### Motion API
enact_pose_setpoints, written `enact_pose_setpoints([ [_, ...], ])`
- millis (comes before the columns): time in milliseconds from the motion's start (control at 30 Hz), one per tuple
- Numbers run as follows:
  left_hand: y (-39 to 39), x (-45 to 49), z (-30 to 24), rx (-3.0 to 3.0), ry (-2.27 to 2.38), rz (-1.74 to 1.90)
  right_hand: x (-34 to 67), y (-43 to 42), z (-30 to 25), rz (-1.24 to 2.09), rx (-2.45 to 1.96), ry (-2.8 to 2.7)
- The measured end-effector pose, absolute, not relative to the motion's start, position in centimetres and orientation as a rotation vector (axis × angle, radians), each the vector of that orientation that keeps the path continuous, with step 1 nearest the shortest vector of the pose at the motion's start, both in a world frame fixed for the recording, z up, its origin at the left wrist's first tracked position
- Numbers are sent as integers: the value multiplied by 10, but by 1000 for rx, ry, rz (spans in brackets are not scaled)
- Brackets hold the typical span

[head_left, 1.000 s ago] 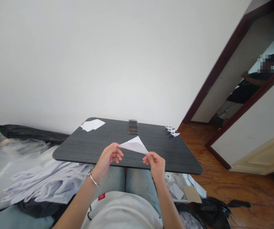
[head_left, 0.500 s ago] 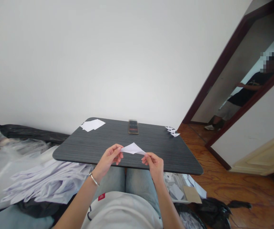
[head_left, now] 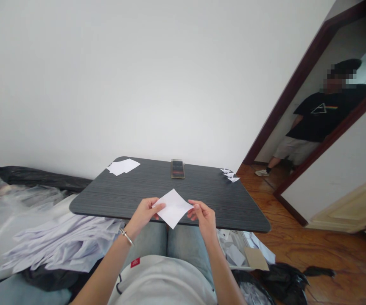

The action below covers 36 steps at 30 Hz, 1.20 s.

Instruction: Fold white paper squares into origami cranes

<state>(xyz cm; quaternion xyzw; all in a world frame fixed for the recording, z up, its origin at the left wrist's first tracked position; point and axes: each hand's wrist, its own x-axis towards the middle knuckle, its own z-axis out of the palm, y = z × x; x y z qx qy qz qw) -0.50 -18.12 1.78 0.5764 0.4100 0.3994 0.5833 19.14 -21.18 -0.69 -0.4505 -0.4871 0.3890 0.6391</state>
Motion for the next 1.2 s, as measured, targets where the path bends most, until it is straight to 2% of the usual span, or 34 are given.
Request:
enact_pose_setpoints([
  [333,-182,-3,18,1421,948,922,191,-211,-10,1047,-1090,-1115],
  [733,-192,9,23,1239,925,1042,186,-213,-8,1109,-1067,-1155],
  [967,-194,14,23,1027,873,1148,182,-218,-1,1051,-1070,-1102],
  [1200,-198,22,17,1063,837,1098,175,-216,-6,1064,-1051,-1084],
])
